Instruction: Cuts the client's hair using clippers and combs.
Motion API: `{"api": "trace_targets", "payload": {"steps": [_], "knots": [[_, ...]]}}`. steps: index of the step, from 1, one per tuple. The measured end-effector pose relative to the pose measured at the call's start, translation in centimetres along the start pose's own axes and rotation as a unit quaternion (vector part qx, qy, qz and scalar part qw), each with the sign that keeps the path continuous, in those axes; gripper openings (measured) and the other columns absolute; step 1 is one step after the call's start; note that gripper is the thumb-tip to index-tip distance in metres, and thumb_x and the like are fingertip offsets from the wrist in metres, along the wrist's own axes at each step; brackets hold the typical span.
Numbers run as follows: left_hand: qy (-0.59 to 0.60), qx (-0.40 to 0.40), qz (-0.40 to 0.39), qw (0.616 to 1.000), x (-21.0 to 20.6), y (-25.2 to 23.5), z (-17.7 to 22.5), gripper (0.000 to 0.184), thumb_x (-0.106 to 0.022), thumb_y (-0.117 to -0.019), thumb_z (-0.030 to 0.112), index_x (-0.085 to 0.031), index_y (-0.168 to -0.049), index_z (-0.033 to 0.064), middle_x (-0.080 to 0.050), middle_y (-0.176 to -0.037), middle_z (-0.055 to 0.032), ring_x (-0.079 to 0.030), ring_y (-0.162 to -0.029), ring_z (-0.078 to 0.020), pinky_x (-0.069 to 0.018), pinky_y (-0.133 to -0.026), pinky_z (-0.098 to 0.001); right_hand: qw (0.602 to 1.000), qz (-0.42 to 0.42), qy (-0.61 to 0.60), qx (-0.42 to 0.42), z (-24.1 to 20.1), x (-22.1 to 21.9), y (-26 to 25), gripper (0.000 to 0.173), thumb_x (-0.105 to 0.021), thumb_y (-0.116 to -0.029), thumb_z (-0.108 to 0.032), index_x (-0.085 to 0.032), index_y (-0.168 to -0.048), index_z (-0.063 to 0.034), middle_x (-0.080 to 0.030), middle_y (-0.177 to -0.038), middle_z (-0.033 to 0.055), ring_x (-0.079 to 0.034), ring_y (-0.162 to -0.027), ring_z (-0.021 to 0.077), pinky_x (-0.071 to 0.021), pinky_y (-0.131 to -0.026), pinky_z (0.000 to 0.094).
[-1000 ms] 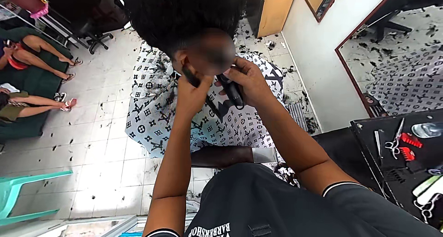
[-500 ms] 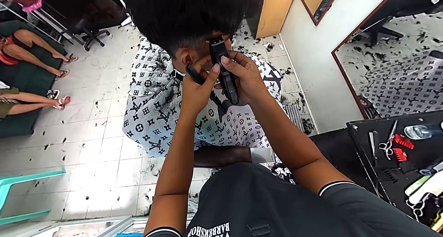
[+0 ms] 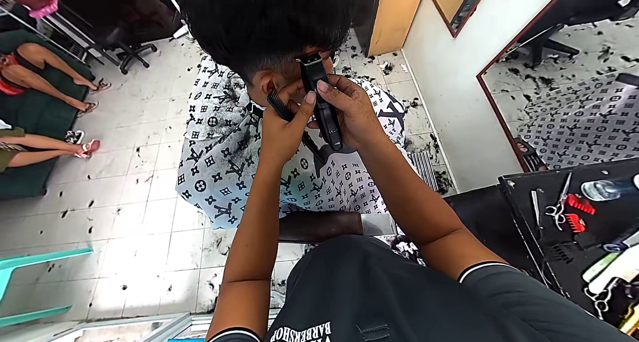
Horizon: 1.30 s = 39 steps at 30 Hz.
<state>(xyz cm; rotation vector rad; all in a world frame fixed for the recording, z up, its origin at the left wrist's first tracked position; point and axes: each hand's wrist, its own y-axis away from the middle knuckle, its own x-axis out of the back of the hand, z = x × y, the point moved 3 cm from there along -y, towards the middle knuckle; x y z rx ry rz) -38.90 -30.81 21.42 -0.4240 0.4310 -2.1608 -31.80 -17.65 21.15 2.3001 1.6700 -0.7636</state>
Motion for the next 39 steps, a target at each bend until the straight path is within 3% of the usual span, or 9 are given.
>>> {"api": "trace_targets", "payload": {"steps": [13, 18, 21, 26, 39], "knots": [[0.007, 0.003, -0.009, 1.0, 0.31, 0.29, -0.13, 0.033, -0.062, -0.1028, 0.017, -0.059, -0.13, -0.0005, -0.062, -0.074, 0.0071, -0.064, -0.065, -0.0035, -0.0601, -0.066, -0.0222, 1.0, 0.0, 0.004, 0.009, 0.4, 0.04, 0.14, 0.023, -0.059, -0.1021, -0.012, -0.052, -0.122, -0.0035, -0.07, -0.097, 0.01, -0.074, -0.082, 0.0213, -0.0651, -0.07, 0.0408], [-0.01, 0.001, -0.004, 1.0, 0.42, 0.12, -0.23, 0.034, -0.062, -0.1029, 0.021, -0.061, -0.131, 0.0007, -0.06, -0.072, 0.0084, -0.059, -0.061, -0.0011, -0.0548, -0.062, -0.0185, 1.0, 0.001, -0.002, 0.01, 0.45, -0.05, -0.06, 0.022, -0.059, -0.1024, -0.013, -0.052, -0.121, -0.0028, -0.069, -0.099, 0.0107, -0.073, -0.083, 0.0218, -0.0651, -0.071, 0.0411], [-0.009, 0.004, -0.008, 1.0, 0.51, 0.05, -0.28, 0.035, -0.061, -0.1037, 0.02, -0.06, -0.132, -0.0002, -0.064, -0.076, 0.006, -0.064, -0.065, -0.003, -0.0587, -0.066, -0.0211, 1.0, 0.004, -0.003, 0.01, 0.51, -0.11, -0.09, 0.022, -0.059, -0.1025, -0.012, -0.053, -0.121, -0.0031, -0.07, -0.097, 0.0105, -0.073, -0.083, 0.0217, -0.0651, -0.071, 0.0412], [-0.013, -0.003, -0.006, 1.0, 0.59, 0.16, -0.75, 0.033, -0.062, -0.1032, 0.021, -0.062, -0.129, 0.0004, -0.061, -0.072, 0.0078, -0.058, -0.061, -0.0008, -0.0525, -0.062, -0.018, 1.0, 0.007, 0.015, 0.009, 0.56, -0.02, -0.01, 0.024, -0.062, -0.101, -0.012, -0.053, -0.121, -0.0026, -0.07, -0.097, 0.0103, -0.074, -0.081, 0.0213, -0.0652, -0.069, 0.0402], [-0.002, -0.001, -0.015, 1.0, 0.81, 0.19, -1.01, 0.031, -0.061, -0.1037, 0.02, -0.063, -0.128, 0.0006, -0.061, -0.074, 0.0066, -0.06, -0.063, -0.0028, -0.0561, -0.063, -0.0204, 1.0, 0.006, 0.026, 0.008, 0.72, -0.09, -0.03, 0.025, -0.063, -0.1003, -0.011, -0.052, -0.121, -0.0027, -0.07, -0.097, 0.01, -0.073, -0.082, 0.0214, -0.0652, -0.069, 0.0418]]}}
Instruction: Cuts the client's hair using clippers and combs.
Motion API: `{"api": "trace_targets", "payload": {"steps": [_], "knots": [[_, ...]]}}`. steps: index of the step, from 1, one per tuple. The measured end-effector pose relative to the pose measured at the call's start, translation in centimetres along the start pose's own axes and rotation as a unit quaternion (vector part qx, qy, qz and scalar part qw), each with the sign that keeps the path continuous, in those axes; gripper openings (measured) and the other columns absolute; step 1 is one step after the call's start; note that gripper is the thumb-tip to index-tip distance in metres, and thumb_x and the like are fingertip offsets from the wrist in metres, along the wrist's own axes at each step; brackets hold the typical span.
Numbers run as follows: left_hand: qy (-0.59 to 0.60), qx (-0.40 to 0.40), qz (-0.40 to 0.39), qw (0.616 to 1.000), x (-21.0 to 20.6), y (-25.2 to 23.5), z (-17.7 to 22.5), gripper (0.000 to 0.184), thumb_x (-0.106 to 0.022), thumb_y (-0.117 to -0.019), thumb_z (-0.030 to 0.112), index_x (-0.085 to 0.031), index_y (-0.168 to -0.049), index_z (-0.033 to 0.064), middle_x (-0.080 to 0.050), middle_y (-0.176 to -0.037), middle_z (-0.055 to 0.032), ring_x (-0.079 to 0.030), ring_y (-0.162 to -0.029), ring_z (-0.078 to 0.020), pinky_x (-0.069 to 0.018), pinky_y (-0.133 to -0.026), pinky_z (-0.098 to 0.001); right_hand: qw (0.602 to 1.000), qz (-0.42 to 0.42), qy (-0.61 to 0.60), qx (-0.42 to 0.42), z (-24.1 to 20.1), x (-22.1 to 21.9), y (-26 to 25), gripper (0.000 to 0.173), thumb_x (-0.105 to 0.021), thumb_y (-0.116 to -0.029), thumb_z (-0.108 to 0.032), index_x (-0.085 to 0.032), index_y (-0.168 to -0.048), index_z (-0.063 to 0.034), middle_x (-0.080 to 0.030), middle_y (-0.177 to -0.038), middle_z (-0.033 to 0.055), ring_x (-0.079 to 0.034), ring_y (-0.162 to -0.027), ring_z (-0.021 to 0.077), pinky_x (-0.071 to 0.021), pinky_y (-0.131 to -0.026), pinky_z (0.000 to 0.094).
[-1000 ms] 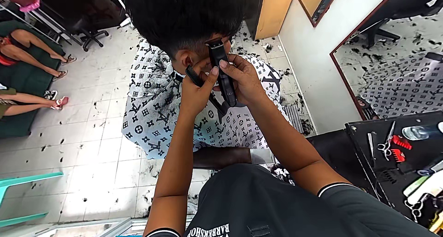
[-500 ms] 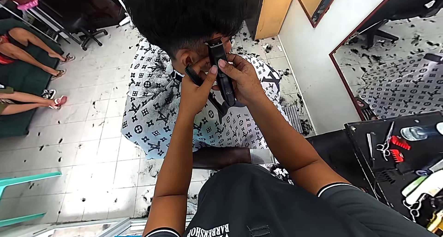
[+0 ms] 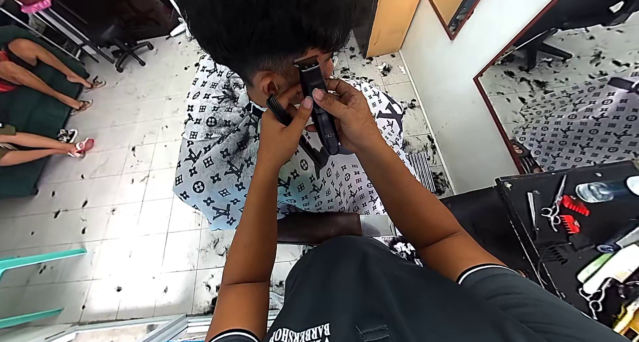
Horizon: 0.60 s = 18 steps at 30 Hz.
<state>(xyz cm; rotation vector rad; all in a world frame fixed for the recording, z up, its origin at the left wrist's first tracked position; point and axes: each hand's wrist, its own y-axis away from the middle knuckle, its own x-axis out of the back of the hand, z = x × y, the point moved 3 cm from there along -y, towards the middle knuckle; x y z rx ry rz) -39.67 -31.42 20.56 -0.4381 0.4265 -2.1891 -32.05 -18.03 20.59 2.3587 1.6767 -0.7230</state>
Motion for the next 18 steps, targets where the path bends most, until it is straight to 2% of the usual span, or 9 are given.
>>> {"api": "trace_targets", "payload": {"steps": [2, 4, 8, 12, 18], "knots": [[0.002, 0.003, -0.002, 1.0, 0.01, 0.12, -0.17, 0.031, -0.061, -0.1035, 0.02, -0.063, -0.127, 0.0001, -0.061, -0.072, 0.0068, -0.059, -0.061, -0.0027, -0.0545, -0.061, -0.0204, 1.0, 0.006, 0.007, -0.001, 0.12, 0.09, 0.12, 0.026, -0.065, -0.0998, -0.01, -0.053, -0.122, -0.002, -0.07, -0.097, 0.0103, -0.073, -0.081, 0.0214, -0.0653, -0.069, 0.041], [0.007, 0.007, -0.011, 1.0, -0.01, 0.15, -0.03, 0.032, -0.061, -0.1036, 0.019, -0.062, -0.129, -0.0005, -0.063, -0.075, 0.0061, -0.063, -0.064, -0.0038, -0.0589, -0.065, -0.0226, 1.0, 0.007, 0.013, 0.004, 0.06, 0.15, 0.23, 0.027, -0.065, -0.0995, -0.01, -0.052, -0.122, -0.0022, -0.07, -0.096, 0.0097, -0.073, -0.08, 0.0204, -0.0653, -0.068, 0.0391], [0.001, -0.004, -0.017, 1.0, -0.11, -0.09, 0.4, 0.035, -0.059, -0.1043, 0.019, -0.061, -0.132, -0.0012, -0.064, -0.077, 0.0067, -0.062, -0.066, -0.0017, -0.0567, -0.066, -0.0196, 1.0, 0.011, 0.01, 0.017, -0.18, 0.15, 0.15, 0.028, -0.064, -0.0989, -0.009, -0.051, -0.122, -0.0022, -0.07, -0.096, 0.0095, -0.074, -0.08, 0.0203, -0.0652, -0.068, 0.0388], [-0.009, 0.002, -0.006, 1.0, -0.06, -0.23, 0.56, 0.035, -0.06, -0.1042, 0.021, -0.062, -0.133, 0.0005, -0.061, -0.073, 0.0075, -0.059, -0.062, -0.0013, -0.0534, -0.062, -0.0184, 1.0, 0.01, 0.013, 0.015, -0.23, 0.05, -0.1, 0.03, -0.065, -0.0993, -0.011, -0.051, -0.124, -0.0018, -0.07, -0.097, 0.0103, -0.074, -0.082, 0.0207, -0.0651, -0.069, 0.0386], [0.007, 0.01, -0.014, 1.0, 0.07, 0.07, -0.16, 0.033, -0.06, -0.104, 0.019, -0.062, -0.131, -0.0006, -0.064, -0.076, 0.0051, -0.064, -0.066, -0.0046, -0.0593, -0.066, -0.0227, 1.0, 0.012, 0.024, 0.008, 0.12, 0.21, 0.09, 0.029, -0.067, -0.0985, -0.01, -0.052, -0.123, -0.0022, -0.071, -0.096, 0.0098, -0.074, -0.08, 0.0206, -0.0654, -0.067, 0.0389]]}}
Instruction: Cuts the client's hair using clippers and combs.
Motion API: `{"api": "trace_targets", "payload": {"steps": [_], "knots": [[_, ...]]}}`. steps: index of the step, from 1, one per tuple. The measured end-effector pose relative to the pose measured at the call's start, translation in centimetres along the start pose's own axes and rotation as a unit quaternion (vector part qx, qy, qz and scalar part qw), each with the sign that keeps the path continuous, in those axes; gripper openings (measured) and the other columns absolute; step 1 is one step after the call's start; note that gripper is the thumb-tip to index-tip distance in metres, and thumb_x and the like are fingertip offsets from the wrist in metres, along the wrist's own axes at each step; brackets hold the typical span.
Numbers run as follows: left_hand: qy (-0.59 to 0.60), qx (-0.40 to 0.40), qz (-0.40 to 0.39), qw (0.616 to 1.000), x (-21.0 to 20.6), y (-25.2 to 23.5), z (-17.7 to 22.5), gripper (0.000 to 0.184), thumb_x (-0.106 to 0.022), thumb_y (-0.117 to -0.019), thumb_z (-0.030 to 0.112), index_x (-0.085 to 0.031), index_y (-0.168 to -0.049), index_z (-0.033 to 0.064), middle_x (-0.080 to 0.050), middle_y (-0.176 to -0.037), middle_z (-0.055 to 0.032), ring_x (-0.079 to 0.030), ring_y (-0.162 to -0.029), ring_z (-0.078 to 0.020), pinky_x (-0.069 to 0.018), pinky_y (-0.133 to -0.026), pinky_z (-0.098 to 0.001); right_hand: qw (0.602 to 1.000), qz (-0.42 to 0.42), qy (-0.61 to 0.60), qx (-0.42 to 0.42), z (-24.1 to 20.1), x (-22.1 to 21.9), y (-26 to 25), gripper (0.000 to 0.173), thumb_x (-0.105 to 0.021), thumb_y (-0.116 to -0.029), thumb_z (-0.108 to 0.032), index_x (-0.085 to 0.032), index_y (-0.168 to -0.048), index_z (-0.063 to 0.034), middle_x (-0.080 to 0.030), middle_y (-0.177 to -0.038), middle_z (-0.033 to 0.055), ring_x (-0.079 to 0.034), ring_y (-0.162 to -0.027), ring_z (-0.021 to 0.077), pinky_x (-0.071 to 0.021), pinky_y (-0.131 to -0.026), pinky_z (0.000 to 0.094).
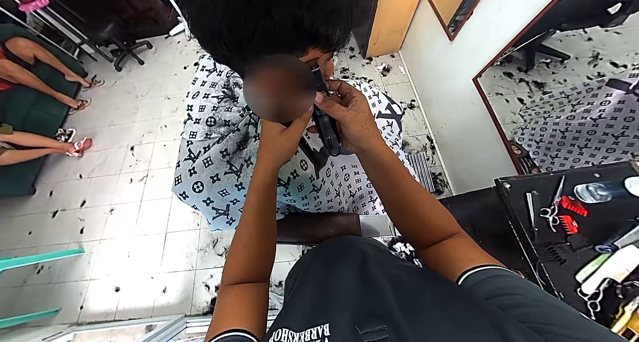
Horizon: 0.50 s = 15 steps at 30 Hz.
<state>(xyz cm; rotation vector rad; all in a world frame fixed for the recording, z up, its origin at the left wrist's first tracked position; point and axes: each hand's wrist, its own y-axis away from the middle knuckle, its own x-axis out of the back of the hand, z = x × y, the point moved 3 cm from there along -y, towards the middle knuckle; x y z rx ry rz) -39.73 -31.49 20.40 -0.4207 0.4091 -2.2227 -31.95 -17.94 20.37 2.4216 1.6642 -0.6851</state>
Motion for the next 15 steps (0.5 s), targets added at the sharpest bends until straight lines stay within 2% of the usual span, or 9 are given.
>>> {"api": "trace_targets", "payload": {"steps": [6, 11, 15], "knots": [[-0.014, -0.012, -0.001, 1.0, 0.0, -0.4, 0.4, 0.036, -0.06, -0.1042, 0.022, -0.062, -0.133, 0.0005, -0.06, -0.072, 0.0074, -0.056, -0.061, -0.0011, -0.051, -0.061, -0.0183, 1.0, 0.0, -0.008, 0.017, -0.3, -0.1, -0.2, 0.03, -0.066, -0.0985, -0.011, -0.051, -0.123, -0.0021, -0.071, -0.098, 0.01, -0.074, -0.081, 0.0206, -0.0653, -0.068, 0.0388], [-0.016, -0.014, -0.002, 1.0, 0.1, -0.2, 0.0, 0.034, -0.059, -0.1042, 0.02, -0.062, -0.131, -0.0007, -0.061, -0.074, 0.0067, -0.058, -0.063, -0.0008, -0.0516, -0.061, -0.0178, 0.999, -0.001, 0.031, 0.025, -0.2, -0.1, -0.2, 0.032, -0.068, -0.0979, -0.011, -0.051, -0.123, -0.0012, -0.071, -0.098, 0.0101, -0.074, -0.081, 0.0202, -0.0654, -0.067, 0.0375], [-0.036, 0.001, -0.005, 0.999, 0.2, 0.1, -0.7, 0.033, -0.059, -0.1036, 0.023, -0.065, -0.127, 0.0007, -0.058, -0.072, 0.0088, -0.053, -0.061, 0.0008, -0.0472, -0.059, -0.0169, 0.998, 0.002, 0.054, 0.024, 0.2, 0.1, 0.1, 0.034, -0.07, -0.0964, -0.01, -0.051, -0.123, -0.0008, -0.071, -0.097, 0.0101, -0.074, -0.078, 0.0194, -0.0651, -0.066, 0.0355]]}}
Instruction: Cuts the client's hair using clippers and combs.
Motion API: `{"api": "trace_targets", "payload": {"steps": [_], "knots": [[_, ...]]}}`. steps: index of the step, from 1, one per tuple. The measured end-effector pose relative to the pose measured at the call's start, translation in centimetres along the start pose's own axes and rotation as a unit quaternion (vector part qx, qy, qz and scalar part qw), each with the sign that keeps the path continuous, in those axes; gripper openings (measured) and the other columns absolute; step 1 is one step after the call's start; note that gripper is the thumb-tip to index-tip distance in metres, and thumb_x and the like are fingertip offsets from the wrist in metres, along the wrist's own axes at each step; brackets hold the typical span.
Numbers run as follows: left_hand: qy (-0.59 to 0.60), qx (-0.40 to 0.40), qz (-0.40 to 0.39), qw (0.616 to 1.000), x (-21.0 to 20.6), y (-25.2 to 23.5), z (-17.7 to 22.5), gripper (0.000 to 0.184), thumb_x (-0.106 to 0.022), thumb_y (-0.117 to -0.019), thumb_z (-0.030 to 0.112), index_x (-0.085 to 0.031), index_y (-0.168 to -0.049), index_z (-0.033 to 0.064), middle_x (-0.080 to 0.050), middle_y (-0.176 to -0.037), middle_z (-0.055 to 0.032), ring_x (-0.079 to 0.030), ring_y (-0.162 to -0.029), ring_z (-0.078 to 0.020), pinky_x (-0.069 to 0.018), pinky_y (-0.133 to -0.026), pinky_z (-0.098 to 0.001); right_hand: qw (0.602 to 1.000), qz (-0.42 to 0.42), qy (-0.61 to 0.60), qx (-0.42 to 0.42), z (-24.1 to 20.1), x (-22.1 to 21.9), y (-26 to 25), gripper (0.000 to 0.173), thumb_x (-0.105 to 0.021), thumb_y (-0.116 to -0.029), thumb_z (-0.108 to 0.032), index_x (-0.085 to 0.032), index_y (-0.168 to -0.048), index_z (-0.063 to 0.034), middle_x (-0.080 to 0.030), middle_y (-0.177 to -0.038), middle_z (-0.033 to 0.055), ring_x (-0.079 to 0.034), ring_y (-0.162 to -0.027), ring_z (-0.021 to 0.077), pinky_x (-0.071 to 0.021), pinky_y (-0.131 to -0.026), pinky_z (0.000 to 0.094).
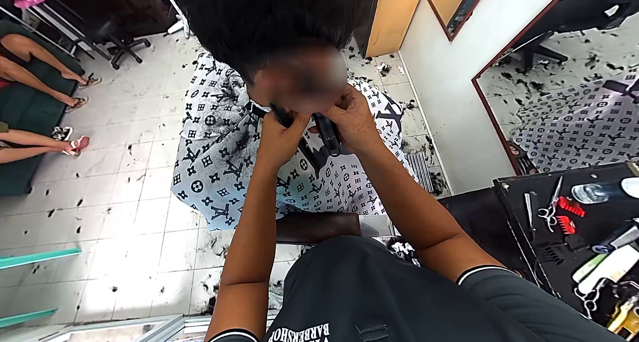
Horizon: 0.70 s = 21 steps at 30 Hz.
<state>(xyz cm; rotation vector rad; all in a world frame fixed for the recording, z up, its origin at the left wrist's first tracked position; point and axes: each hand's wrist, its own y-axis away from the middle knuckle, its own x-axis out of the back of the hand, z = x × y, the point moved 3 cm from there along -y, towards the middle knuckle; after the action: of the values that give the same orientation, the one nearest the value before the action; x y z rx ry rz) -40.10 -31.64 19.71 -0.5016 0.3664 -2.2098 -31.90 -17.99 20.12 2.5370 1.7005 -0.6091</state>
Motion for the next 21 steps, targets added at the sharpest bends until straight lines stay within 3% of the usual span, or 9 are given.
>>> {"api": "trace_targets", "payload": {"steps": [9, 16, 19, 21], "knots": [[0.011, 0.0, -0.012, 1.0, 0.1, -0.5, 0.7, 0.035, -0.06, -0.1038, 0.022, -0.063, -0.131, 0.0007, -0.06, -0.074, 0.0078, -0.054, -0.062, 0.0003, -0.0475, -0.06, -0.0166, 0.999, 0.001, 0.009, 0.031, -0.5, 0.0, -0.3, 0.037, -0.071, -0.0956, -0.01, -0.05, -0.125, -0.0001, -0.072, -0.099, 0.0112, -0.074, -0.08, 0.0206, -0.0653, -0.067, 0.0365], [-0.031, 0.013, -0.021, 0.999, 0.5, 0.4, 0.0, 0.031, -0.062, -0.1027, 0.024, -0.066, -0.127, 0.0038, -0.052, -0.065, 0.0103, -0.045, -0.053, 0.0018, -0.0399, -0.052, -0.0152, 0.996, 0.005, 0.087, 0.01, 0.1, 0.6, 0.4, 0.042, -0.075, -0.0924, -0.013, -0.052, -0.125, -0.0004, -0.072, -0.097, 0.0099, -0.074, -0.079, 0.0186, -0.0647, -0.066, 0.0349], [-0.071, -0.018, 0.064, 0.995, 2.2, 0.5, 2.4, 0.027, -0.06, -0.1028, 0.022, -0.066, -0.12, 0.0024, -0.058, -0.075, 0.008, -0.05, -0.062, 0.0014, -0.0453, -0.06, -0.0188, 0.994, 0.005, 0.106, 0.03, -0.6, 1.4, 1.8, 0.044, -0.075, -0.0925, -0.014, -0.053, -0.128, -0.0008, -0.073, -0.102, 0.0101, -0.075, -0.085, 0.0202, -0.0662, -0.071, 0.0381], [0.019, -0.044, 0.144, 0.988, 3.9, -0.4, 4.3, 0.012, -0.054, -0.1045, 0.017, -0.059, -0.11, 0.0074, -0.058, -0.08, 0.0092, -0.055, -0.067, 0.0001, -0.0493, -0.064, -0.0205, 0.993, 0.017, 0.104, 0.052, -1.1, 2.0, 2.9, 0.042, -0.074, -0.0931, -0.013, -0.054, -0.128, -0.0011, -0.073, -0.103, 0.0081, -0.075, -0.086, 0.0188, -0.0661, -0.071, 0.0372]]}}
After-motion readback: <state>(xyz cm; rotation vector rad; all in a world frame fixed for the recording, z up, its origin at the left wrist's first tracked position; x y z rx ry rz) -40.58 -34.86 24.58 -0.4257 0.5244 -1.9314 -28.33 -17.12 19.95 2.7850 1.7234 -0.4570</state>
